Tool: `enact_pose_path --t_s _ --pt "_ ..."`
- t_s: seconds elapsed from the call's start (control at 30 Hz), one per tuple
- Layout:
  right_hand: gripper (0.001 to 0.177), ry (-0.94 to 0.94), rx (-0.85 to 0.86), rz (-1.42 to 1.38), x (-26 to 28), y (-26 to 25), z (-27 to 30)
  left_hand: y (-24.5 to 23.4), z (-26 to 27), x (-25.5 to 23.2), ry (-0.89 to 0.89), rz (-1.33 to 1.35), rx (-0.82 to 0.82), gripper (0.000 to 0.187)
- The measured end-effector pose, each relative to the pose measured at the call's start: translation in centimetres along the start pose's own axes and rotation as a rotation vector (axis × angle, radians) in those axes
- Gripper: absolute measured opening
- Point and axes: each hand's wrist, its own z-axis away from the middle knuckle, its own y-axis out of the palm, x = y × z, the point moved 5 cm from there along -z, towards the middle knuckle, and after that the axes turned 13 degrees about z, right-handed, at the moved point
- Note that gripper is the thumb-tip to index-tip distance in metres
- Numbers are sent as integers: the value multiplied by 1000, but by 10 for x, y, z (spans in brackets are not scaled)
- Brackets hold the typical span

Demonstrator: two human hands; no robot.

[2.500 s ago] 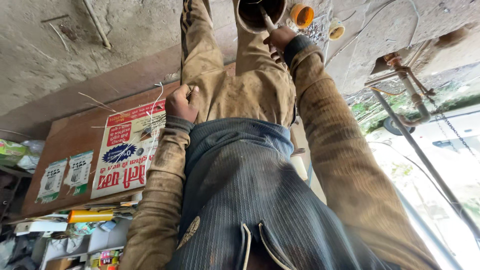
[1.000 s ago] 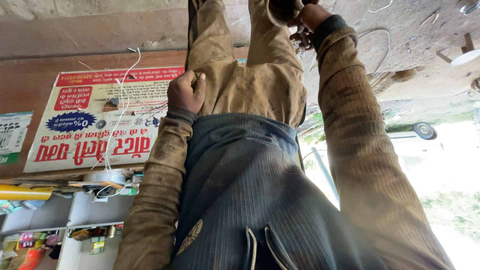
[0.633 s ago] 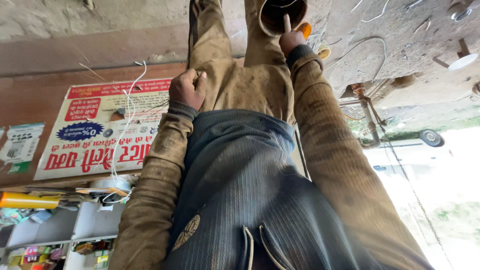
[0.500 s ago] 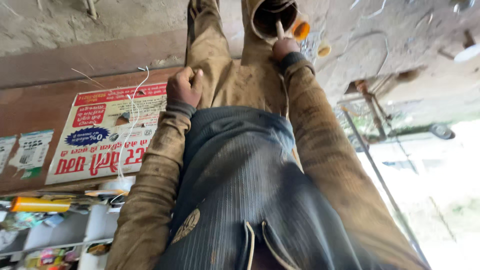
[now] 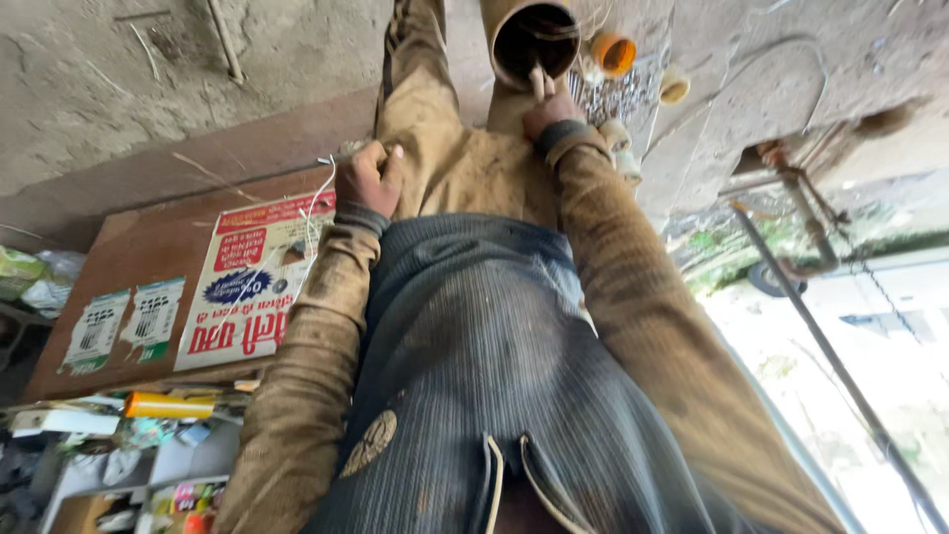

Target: The person uses pliers to cut thin metal wires retrieved from a cylindrical container. They repeatedly pull wires from the container, cut them, and gather the cut pieces into a bundle held in the left hand.

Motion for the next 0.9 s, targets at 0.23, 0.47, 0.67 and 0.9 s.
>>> enact_pose_path --t_s 0.23,0.47,0.67,0.9 --pt "47 91 421 -276 -7 -29 -11 -5 -40 -37 202 -147 41 37" --pt "34 266 760 -792 3 -8 16 -18 -48 -42 229 -274 162 39" --pt "28 409 793 -1170 16 30 35 -14 -77 -67 373 -387 197 46" --pt "28 205 307 -1032 64 36 36 168 -175 -44 808 -388 234 51"
